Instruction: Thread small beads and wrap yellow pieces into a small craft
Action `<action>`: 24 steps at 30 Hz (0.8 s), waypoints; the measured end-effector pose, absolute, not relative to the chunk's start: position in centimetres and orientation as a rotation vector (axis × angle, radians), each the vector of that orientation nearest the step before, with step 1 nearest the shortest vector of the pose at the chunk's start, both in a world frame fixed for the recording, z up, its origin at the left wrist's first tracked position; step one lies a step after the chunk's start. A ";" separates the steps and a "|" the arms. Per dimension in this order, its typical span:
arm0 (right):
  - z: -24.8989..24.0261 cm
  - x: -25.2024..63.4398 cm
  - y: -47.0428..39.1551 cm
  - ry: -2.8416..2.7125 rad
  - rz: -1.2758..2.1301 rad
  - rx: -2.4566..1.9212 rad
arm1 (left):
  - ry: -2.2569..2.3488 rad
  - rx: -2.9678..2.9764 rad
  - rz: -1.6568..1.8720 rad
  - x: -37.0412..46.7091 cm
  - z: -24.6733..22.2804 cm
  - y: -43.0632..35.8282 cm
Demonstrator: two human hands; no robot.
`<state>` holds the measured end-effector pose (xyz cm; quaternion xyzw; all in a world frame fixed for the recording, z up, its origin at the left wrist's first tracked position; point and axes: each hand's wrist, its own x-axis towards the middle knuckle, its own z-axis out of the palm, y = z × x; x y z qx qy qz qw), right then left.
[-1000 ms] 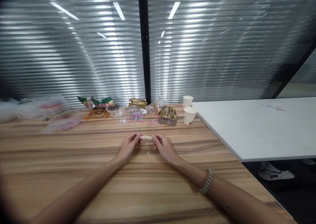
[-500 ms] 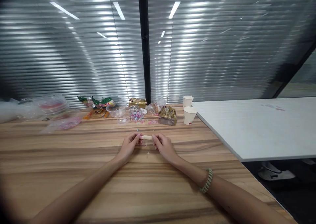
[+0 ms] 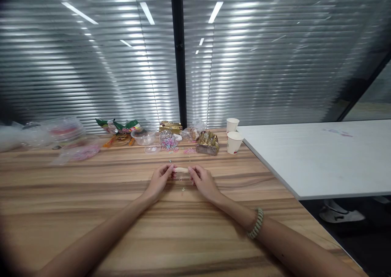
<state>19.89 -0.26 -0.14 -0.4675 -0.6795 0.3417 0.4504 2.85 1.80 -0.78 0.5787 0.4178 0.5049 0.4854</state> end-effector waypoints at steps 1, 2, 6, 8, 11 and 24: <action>-0.1 19.9 -0.3 -1.681 0.845 -1.156 | 1.017 1.411 1.228 2.8 -0.8 1.8; -0.2 19.9 -0.3 -1.682 0.845 -1.158 | 1.018 1.414 1.227 2.8 -0.9 1.8; -0.2 19.9 -0.3 -1.683 0.849 -1.156 | 1.014 1.417 1.225 2.8 -1.1 1.9; -0.2 19.9 -0.3 -1.685 0.851 -1.153 | 1.008 1.415 1.228 2.9 -1.1 1.8; -0.2 19.8 -0.3 -1.686 0.852 -1.157 | 1.001 1.417 1.229 2.9 -1.0 1.8; 0.0 19.9 -0.3 -1.695 0.846 -1.160 | 1.011 1.402 1.210 2.8 -1.1 1.8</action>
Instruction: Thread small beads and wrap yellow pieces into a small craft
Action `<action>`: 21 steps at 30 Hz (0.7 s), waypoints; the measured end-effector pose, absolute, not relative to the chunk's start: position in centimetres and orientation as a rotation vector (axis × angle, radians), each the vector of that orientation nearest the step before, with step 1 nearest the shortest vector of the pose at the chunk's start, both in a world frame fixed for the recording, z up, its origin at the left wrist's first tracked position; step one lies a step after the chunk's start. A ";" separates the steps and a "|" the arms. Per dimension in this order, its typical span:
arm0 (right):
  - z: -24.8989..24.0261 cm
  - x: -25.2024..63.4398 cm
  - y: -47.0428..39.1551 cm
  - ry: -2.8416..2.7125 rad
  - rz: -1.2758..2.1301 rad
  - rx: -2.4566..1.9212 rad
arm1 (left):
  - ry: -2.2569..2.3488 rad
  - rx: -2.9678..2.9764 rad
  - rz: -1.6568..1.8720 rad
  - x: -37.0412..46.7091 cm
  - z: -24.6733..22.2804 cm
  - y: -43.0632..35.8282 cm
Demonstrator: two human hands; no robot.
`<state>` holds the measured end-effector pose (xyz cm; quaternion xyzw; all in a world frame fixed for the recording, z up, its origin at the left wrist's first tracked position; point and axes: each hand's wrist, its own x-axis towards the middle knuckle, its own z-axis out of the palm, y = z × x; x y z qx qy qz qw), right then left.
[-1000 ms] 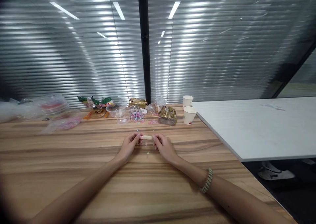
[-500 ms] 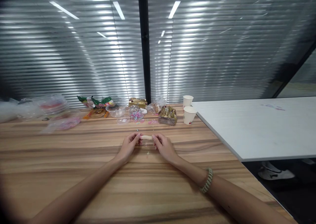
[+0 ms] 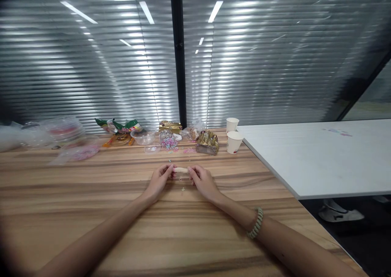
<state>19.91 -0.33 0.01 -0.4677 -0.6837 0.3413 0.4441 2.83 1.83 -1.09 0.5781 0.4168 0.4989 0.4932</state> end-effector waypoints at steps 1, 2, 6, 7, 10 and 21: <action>0.0 19.9 -0.3 -1.697 0.845 -1.160 | 1.014 1.400 1.208 2.8 -1.1 1.8; 0.0 19.9 -0.3 -1.697 0.843 -1.162 | 1.018 1.397 1.206 2.9 -1.0 1.8; 0.0 19.9 -0.3 -1.700 0.838 -1.166 | 1.021 1.384 1.211 2.9 -0.9 1.8; 0.0 19.9 -0.3 -1.699 0.839 -1.164 | 1.021 1.381 1.212 2.9 -0.9 1.8; -0.1 19.9 -0.3 -1.697 0.845 -1.162 | 1.027 1.379 1.210 3.0 -0.8 1.8; -0.4 19.9 -0.1 -1.676 0.841 -1.143 | 1.046 1.449 1.226 3.0 -0.3 1.4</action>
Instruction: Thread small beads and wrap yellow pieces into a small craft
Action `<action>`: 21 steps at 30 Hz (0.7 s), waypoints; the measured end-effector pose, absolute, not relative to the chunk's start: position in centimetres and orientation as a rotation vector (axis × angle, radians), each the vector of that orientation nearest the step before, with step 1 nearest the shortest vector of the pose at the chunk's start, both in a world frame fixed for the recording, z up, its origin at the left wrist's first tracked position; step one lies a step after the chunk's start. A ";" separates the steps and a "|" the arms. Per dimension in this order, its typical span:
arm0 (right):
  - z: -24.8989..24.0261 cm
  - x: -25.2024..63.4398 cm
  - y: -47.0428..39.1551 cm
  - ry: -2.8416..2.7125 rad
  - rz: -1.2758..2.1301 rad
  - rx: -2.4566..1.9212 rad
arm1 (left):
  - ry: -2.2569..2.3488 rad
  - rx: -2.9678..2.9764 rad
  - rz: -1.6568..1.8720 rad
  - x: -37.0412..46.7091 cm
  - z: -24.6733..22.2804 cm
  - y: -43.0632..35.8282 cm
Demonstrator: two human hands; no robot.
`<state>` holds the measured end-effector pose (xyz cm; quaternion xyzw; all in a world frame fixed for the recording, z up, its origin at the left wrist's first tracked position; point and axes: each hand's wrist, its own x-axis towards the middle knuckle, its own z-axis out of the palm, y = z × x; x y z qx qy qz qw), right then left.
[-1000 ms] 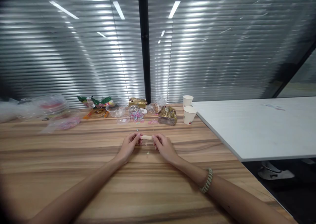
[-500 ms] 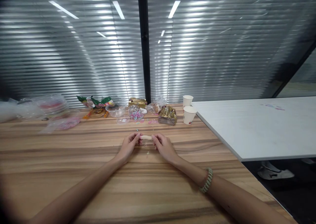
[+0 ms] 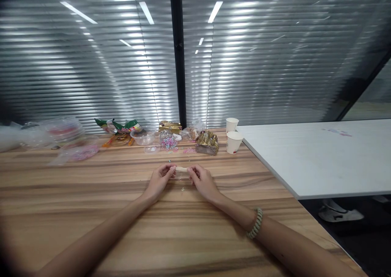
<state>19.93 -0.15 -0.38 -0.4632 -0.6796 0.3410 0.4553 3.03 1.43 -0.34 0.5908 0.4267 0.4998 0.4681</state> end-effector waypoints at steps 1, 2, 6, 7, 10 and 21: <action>-0.4 19.9 -0.2 -1.676 0.833 -1.145 | 1.057 1.446 1.223 3.0 -0.3 1.4; -0.4 20.0 -0.2 -1.676 0.824 -1.148 | 1.069 1.445 1.221 3.0 -0.3 1.4; -0.4 19.9 -0.2 -1.668 0.819 -1.147 | 1.112 1.450 1.233 3.0 -0.3 1.4; -0.4 19.9 -0.2 -1.669 0.823 -1.147 | 1.116 1.457 1.237 3.0 -0.3 1.4; -0.5 19.9 -0.2 -1.704 0.792 -1.164 | 1.095 1.484 1.226 3.0 -0.2 1.3; -0.6 20.0 0.1 -1.752 0.691 -1.171 | 1.046 1.507 1.208 3.0 -0.2 1.2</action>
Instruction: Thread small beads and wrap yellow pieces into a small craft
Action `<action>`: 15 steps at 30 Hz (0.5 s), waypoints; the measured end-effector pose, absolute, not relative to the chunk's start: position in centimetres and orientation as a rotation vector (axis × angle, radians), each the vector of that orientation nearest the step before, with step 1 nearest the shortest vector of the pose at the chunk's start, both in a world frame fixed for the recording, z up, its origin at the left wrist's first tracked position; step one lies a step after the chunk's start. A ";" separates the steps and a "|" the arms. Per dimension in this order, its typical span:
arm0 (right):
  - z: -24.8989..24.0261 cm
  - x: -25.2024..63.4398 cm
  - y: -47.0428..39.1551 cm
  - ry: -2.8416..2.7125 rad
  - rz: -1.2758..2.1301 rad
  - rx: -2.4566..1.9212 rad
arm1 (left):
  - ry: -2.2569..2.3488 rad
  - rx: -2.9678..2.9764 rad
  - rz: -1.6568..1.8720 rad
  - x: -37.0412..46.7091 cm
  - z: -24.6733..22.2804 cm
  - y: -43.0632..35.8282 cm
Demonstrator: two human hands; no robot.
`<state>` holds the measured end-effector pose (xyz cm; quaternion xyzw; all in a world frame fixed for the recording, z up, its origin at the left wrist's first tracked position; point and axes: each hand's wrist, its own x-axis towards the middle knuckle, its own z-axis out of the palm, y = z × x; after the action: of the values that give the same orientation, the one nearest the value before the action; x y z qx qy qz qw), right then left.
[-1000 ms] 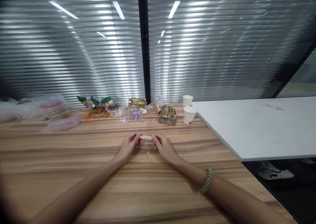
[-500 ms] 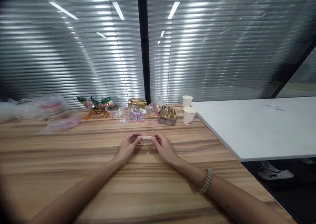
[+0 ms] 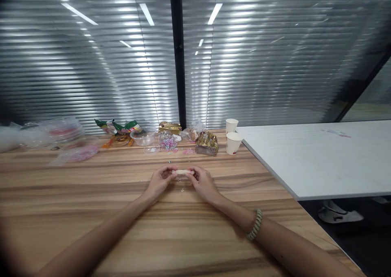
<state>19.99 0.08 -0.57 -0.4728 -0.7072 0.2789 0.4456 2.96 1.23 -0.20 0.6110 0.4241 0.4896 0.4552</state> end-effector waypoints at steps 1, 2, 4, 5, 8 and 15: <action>-0.6 20.0 0.0 -1.749 0.694 -1.168 | 1.050 1.501 1.204 3.0 -0.2 1.2; -0.6 20.0 0.0 -1.747 0.697 -1.163 | 1.052 1.495 1.199 2.9 -0.2 1.2; -0.5 20.0 -0.1 -1.746 0.695 -1.156 | 1.050 1.490 1.193 3.0 -0.2 1.2; -0.5 20.0 -0.1 -1.749 0.690 -1.156 | 1.051 1.490 1.191 3.0 -0.3 1.2; -0.2 19.9 -0.3 -1.768 0.672 -1.167 | 1.065 1.493 1.191 3.0 -0.3 1.3; 0.2 19.9 -0.4 -1.746 0.731 -1.156 | 1.076 1.525 1.210 3.0 -0.1 1.2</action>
<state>19.86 -0.37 0.18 -0.4667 -0.7046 0.2952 0.4457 3.03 1.16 -0.11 0.6146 0.4337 0.4877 0.4430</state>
